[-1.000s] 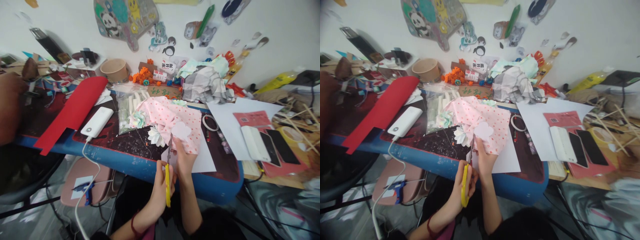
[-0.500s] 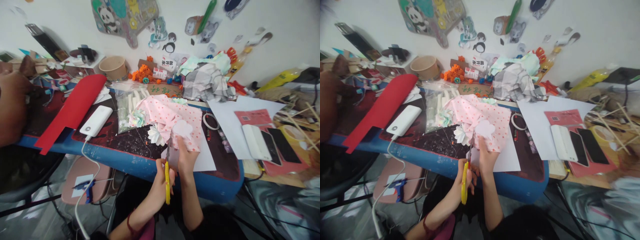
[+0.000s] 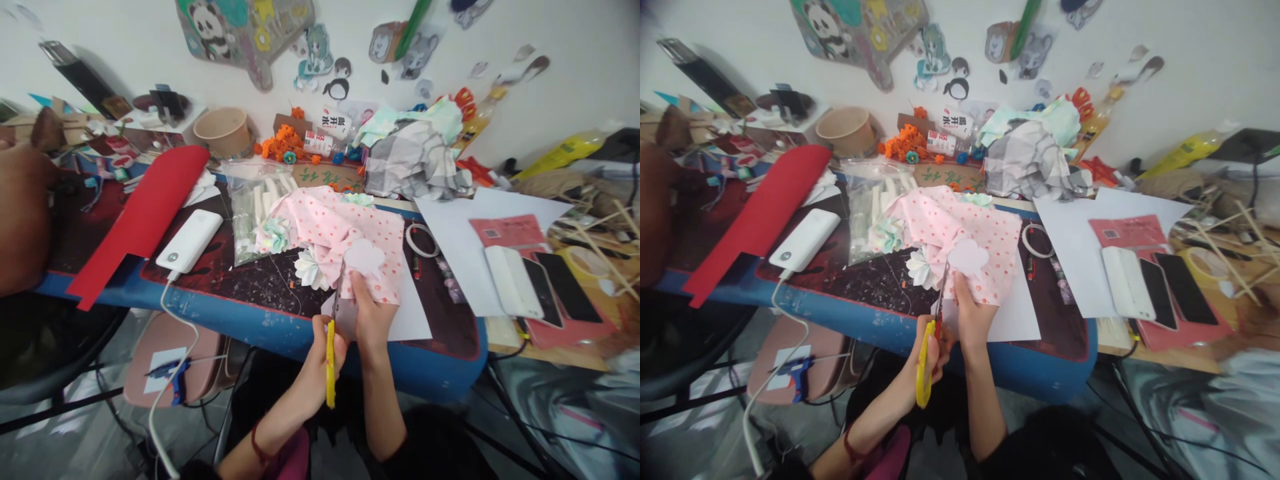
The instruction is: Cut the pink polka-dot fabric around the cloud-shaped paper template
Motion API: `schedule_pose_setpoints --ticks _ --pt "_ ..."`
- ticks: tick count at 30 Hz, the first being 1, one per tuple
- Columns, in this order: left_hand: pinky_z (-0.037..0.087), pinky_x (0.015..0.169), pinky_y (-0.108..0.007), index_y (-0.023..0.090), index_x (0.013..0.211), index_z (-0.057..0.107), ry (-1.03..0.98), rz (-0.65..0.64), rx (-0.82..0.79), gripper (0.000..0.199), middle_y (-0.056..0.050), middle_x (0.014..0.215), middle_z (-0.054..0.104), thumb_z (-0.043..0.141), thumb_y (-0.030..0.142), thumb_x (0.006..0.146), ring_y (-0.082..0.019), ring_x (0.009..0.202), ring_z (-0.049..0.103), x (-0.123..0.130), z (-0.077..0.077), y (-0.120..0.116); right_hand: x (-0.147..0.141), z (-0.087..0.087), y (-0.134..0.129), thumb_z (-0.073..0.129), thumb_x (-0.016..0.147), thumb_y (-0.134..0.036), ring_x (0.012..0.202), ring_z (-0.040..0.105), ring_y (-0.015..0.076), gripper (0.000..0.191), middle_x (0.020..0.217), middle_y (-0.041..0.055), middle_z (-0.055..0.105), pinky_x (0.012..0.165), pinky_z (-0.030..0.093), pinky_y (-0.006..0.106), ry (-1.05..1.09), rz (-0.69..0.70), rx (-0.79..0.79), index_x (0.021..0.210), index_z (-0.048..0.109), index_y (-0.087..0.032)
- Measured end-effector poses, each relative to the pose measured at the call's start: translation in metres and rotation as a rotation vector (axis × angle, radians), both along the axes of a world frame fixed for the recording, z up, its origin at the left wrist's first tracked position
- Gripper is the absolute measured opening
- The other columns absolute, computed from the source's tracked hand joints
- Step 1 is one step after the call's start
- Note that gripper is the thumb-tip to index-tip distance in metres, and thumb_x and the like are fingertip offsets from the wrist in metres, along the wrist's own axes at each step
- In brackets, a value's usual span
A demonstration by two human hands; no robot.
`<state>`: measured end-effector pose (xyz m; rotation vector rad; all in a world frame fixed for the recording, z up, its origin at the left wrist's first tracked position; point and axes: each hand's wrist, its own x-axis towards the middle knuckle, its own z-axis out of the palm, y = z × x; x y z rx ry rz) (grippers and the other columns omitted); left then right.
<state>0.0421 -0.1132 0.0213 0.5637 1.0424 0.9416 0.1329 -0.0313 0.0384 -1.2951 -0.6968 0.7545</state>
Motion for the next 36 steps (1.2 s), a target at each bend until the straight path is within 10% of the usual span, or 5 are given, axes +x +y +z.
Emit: schedule_pose_setpoints --ticks 25,36 --pt "0.02 0.029 -0.014 0.026 0.093 0.036 0.151 0.013 -0.179 0.086 0.015 0.044 0.036 0.058 0.099 0.054 -0.004 0.032 0.021 0.016 0.008 0.014 0.0 -0.013 -0.007 0.082 0.081 -0.034 0.123 0.067 0.0268 0.063 0.134 0.0162 0.069 0.115 0.048 0.047 0.054 0.018 0.0 0.137 0.063 -0.012" --pt "0.02 0.031 -0.016 0.025 0.075 0.025 0.117 -0.047 -0.333 0.069 0.013 0.041 0.028 0.047 0.091 0.075 -0.005 0.028 0.024 0.015 0.002 0.019 -0.002 -0.015 -0.01 0.081 0.082 -0.032 0.123 0.068 0.0245 0.067 0.137 0.0158 0.067 0.116 0.048 0.045 0.077 -0.012 0.017 0.143 0.058 -0.013"
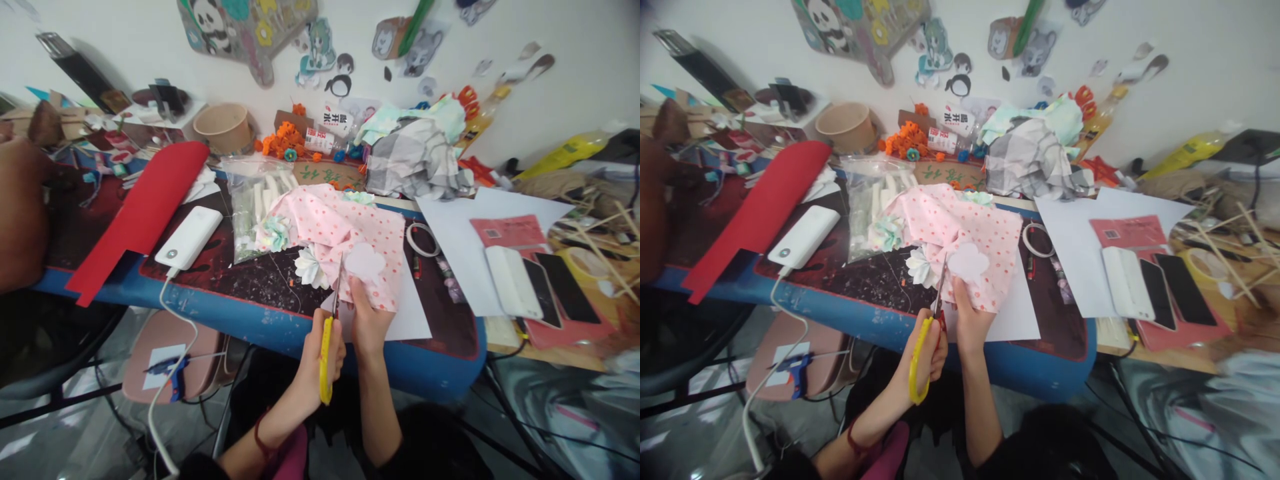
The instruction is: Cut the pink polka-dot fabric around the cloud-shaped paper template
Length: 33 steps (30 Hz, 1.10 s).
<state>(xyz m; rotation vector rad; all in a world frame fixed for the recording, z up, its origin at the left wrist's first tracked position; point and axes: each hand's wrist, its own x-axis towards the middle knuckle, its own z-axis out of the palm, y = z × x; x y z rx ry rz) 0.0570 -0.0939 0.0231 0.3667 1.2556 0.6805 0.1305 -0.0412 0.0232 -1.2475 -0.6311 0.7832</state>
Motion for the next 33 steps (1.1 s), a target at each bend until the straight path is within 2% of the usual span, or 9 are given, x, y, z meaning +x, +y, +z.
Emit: schedule_pose_setpoints --ticks 7,19,25,30,33 --pt "0.023 0.03 -0.012 0.026 0.084 0.028 0.077 0.024 0.156 0.078 0.016 0.045 0.034 0.057 0.095 0.062 -0.003 0.032 0.023 0.001 0.01 -0.009 -0.002 -0.002 0.0 0.081 0.082 -0.032 0.126 0.066 0.0255 0.071 0.14 0.0166 0.065 0.116 0.048 0.046 0.031 -0.01 -0.003 0.146 0.055 -0.012" --pt "0.032 0.027 -0.015 0.026 0.092 0.035 0.071 -0.062 0.231 0.061 0.013 0.046 0.04 0.054 0.083 0.081 -0.007 0.029 0.034 -0.009 -0.003 -0.014 -0.001 -0.001 -0.001 0.081 0.081 -0.032 0.124 0.067 0.0253 0.075 0.143 0.0167 0.062 0.116 0.048 0.047 0.069 -0.014 -0.011 0.148 0.052 -0.014" --pt "0.027 0.03 -0.011 0.025 0.098 0.037 0.045 -0.076 0.326 0.054 0.012 0.061 0.04 0.052 0.077 0.088 -0.002 0.034 0.029 -0.012 -0.014 -0.016 -0.001 0.002 0.001 0.079 0.083 -0.031 0.118 0.069 0.0243 0.067 0.139 0.0164 0.065 0.114 0.049 0.046 0.079 -0.035 -0.017 0.144 0.057 -0.013" --pt "0.037 0.034 -0.014 0.024 0.104 0.043 0.082 -0.072 0.385 0.051 0.01 0.058 0.045 0.053 0.072 0.091 -0.005 0.037 0.04 -0.013 -0.022 -0.02 -0.001 0.003 0.002 0.076 0.084 -0.032 0.125 0.065 0.024 0.068 0.144 0.014 0.062 0.119 0.044 0.049 0.083 -0.039 -0.007 0.146 0.054 -0.017" --pt "0.036 0.033 -0.015 0.023 0.102 0.044 0.087 -0.064 0.4 0.049 0.009 0.059 0.047 0.051 0.071 0.092 -0.006 0.037 0.041 -0.012 -0.023 -0.02 0.0 0.002 0.003 0.078 0.083 -0.033 0.128 0.064 0.0246 0.069 0.145 0.0133 0.061 0.121 0.041 0.051 0.083 -0.029 -0.011 0.146 0.054 -0.018"
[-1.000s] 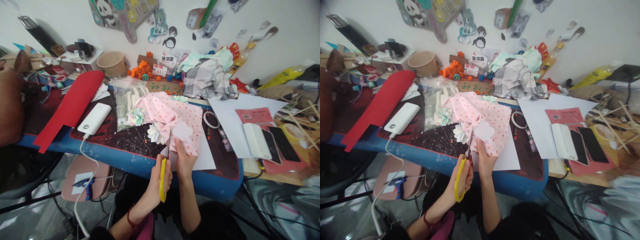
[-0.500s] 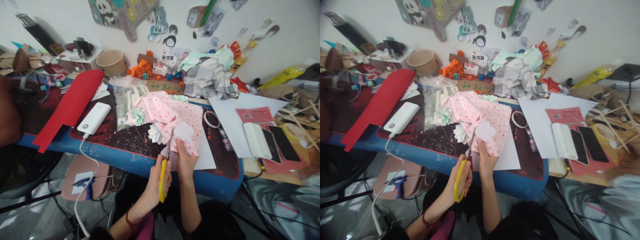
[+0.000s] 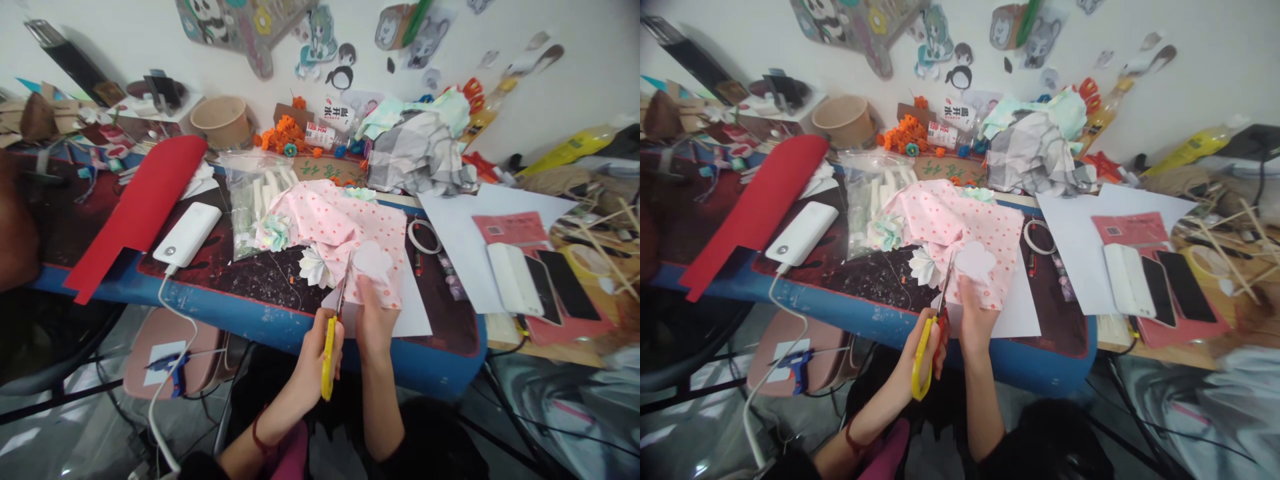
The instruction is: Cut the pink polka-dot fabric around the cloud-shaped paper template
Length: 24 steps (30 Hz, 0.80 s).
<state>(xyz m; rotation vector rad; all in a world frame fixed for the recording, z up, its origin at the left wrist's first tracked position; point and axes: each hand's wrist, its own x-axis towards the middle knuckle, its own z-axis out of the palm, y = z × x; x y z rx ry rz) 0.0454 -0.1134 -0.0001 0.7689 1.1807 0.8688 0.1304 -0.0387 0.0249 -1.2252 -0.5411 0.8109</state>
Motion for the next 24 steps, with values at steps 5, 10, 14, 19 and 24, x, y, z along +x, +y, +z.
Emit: schedule_pose_setpoints --ticks 5,10,14,19,24 --pt "0.033 0.032 -0.015 0.022 0.097 0.045 -0.011 0.012 0.001 0.049 0.008 0.062 0.047 0.051 0.071 0.092 -0.005 0.037 0.038 0.002 0.003 0.002 0.003 0.003 -0.001 0.079 0.082 -0.032 0.121 0.068 0.0248 0.068 0.139 0.0148 0.065 0.116 0.047 0.05 -0.014 0.024 -0.009 0.144 0.056 -0.017" --pt "0.034 0.032 -0.015 0.023 0.1 0.045 -0.019 0.036 -0.003 0.048 0.01 0.06 0.044 0.051 0.069 0.093 -0.005 0.038 0.037 0.002 0.01 0.004 0.005 0.008 -0.001 0.082 0.079 -0.034 0.109 0.071 0.0236 0.054 0.122 0.0137 0.073 0.108 0.052 0.045 -0.039 0.046 -0.022 0.127 0.068 -0.013" --pt "0.035 0.031 -0.015 0.023 0.097 0.043 -0.047 0.039 -0.029 0.049 0.01 0.061 0.045 0.052 0.071 0.091 -0.005 0.037 0.038 0.004 0.012 0.005 0.008 0.008 -0.002 0.083 0.078 -0.036 0.081 0.069 0.02 0.037 0.083 0.0048 0.073 0.082 0.059 0.038 -0.054 0.071 -0.045 0.105 0.073 -0.012" --pt "0.033 0.03 -0.015 0.023 0.093 0.043 -0.069 0.037 -0.056 0.05 0.01 0.06 0.043 0.056 0.071 0.089 -0.004 0.036 0.036 0.005 0.014 0.006 0.009 0.005 -0.002 0.082 0.079 -0.039 0.05 0.046 0.0107 0.033 0.065 -0.0038 0.06 0.046 0.042 0.026 -0.024 0.095 -0.052 0.098 0.07 -0.015" --pt "0.032 0.03 -0.013 0.023 0.09 0.041 -0.068 0.041 -0.1 0.05 0.01 0.058 0.041 0.056 0.072 0.089 -0.004 0.037 0.035 0.004 0.019 0.006 0.009 0.006 -0.003 0.082 0.078 -0.04 0.05 0.045 0.011 0.031 0.065 -0.0036 0.059 0.044 0.039 0.026 -0.013 0.096 -0.053 0.093 0.068 -0.016"
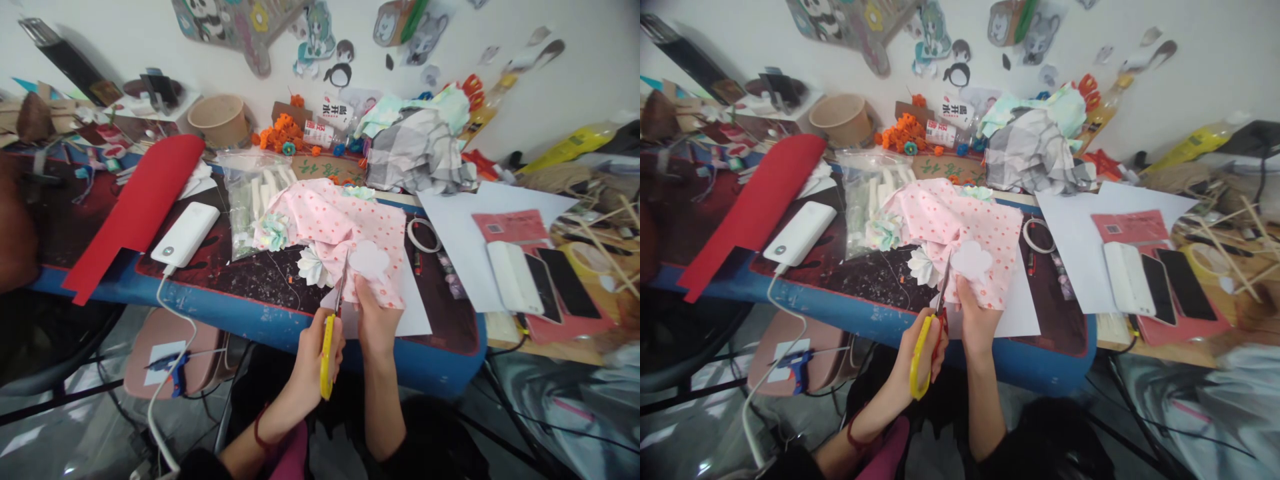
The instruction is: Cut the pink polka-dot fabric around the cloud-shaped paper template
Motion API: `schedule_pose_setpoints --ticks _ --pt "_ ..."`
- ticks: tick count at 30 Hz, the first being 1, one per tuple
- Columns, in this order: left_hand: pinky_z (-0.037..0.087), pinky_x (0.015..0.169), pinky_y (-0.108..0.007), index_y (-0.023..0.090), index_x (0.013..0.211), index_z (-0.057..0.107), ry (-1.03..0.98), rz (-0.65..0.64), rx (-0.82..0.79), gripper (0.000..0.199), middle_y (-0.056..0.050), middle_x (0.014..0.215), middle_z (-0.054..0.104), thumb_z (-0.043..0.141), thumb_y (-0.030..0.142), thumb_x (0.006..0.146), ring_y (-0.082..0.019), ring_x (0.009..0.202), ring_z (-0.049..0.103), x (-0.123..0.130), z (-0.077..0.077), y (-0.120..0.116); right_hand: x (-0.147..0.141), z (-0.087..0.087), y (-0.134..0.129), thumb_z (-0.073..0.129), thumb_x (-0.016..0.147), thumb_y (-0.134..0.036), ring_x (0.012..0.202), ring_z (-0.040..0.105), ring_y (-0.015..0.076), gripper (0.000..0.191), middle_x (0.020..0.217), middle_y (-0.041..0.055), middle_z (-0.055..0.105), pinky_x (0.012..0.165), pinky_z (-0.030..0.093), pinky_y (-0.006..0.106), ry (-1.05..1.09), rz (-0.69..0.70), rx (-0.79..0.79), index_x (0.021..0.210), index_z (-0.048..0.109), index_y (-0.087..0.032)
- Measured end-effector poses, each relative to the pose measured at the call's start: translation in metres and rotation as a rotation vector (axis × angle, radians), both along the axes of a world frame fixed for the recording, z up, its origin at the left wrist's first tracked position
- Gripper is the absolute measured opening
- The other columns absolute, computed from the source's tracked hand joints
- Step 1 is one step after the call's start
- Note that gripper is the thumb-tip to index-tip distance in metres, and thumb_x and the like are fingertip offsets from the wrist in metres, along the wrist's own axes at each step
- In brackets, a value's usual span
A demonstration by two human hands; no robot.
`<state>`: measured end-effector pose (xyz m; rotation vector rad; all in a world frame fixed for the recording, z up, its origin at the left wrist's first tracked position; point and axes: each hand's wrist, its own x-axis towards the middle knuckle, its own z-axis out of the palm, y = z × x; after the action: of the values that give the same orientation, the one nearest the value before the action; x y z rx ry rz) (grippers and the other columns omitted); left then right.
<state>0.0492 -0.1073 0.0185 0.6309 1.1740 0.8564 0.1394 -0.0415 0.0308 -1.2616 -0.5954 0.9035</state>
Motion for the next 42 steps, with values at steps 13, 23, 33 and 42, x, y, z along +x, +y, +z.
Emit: schedule_pose_setpoints --ticks 13,23,33,42 --pt "0.025 0.03 -0.011 0.024 0.089 0.04 -0.027 0.016 -0.048 0.051 0.011 0.057 0.04 0.058 0.072 0.088 -0.003 0.037 0.032 0.001 0.0 -0.002 -0.002 0.0 -0.003 0.083 0.078 -0.039 0.053 0.049 0.0115 0.033 0.067 -0.0015 0.063 0.046 0.041 0.026 -0.006 -0.01 -0.005 0.097 0.07 -0.015" --pt "0.025 0.03 -0.012 0.023 0.088 0.04 -0.023 -0.001 -0.061 0.053 0.011 0.055 0.038 0.057 0.073 0.088 -0.003 0.036 0.032 0.0 0.003 -0.002 -0.001 0.002 -0.005 0.083 0.078 -0.039 0.055 0.052 0.0132 0.029 0.067 -0.0013 0.063 0.052 0.045 0.029 -0.021 -0.015 -0.016 0.09 0.07 -0.016" --pt "0.032 0.03 -0.014 0.024 0.093 0.04 0.023 -0.04 0.038 0.05 0.01 0.058 0.041 0.049 0.073 0.092 -0.005 0.035 0.036 0.0 -0.006 -0.005 -0.003 -0.004 -0.003 0.082 0.08 -0.035 0.08 0.069 0.0193 0.038 0.09 0.005 0.073 0.083 0.06 0.039 0.03 -0.047 0.01 0.11 0.07 -0.014" --pt "0.038 0.037 -0.014 0.024 0.101 0.042 0.038 -0.121 0.134 0.048 0.009 0.06 0.048 0.047 0.071 0.094 -0.007 0.043 0.046 -0.001 -0.014 -0.011 0.003 0.015 0.003 0.08 0.081 -0.034 0.106 0.07 0.0232 0.038 0.111 0.0099 0.075 0.108 0.052 0.045 -0.086 0.055 -0.025 0.113 0.072 -0.014"
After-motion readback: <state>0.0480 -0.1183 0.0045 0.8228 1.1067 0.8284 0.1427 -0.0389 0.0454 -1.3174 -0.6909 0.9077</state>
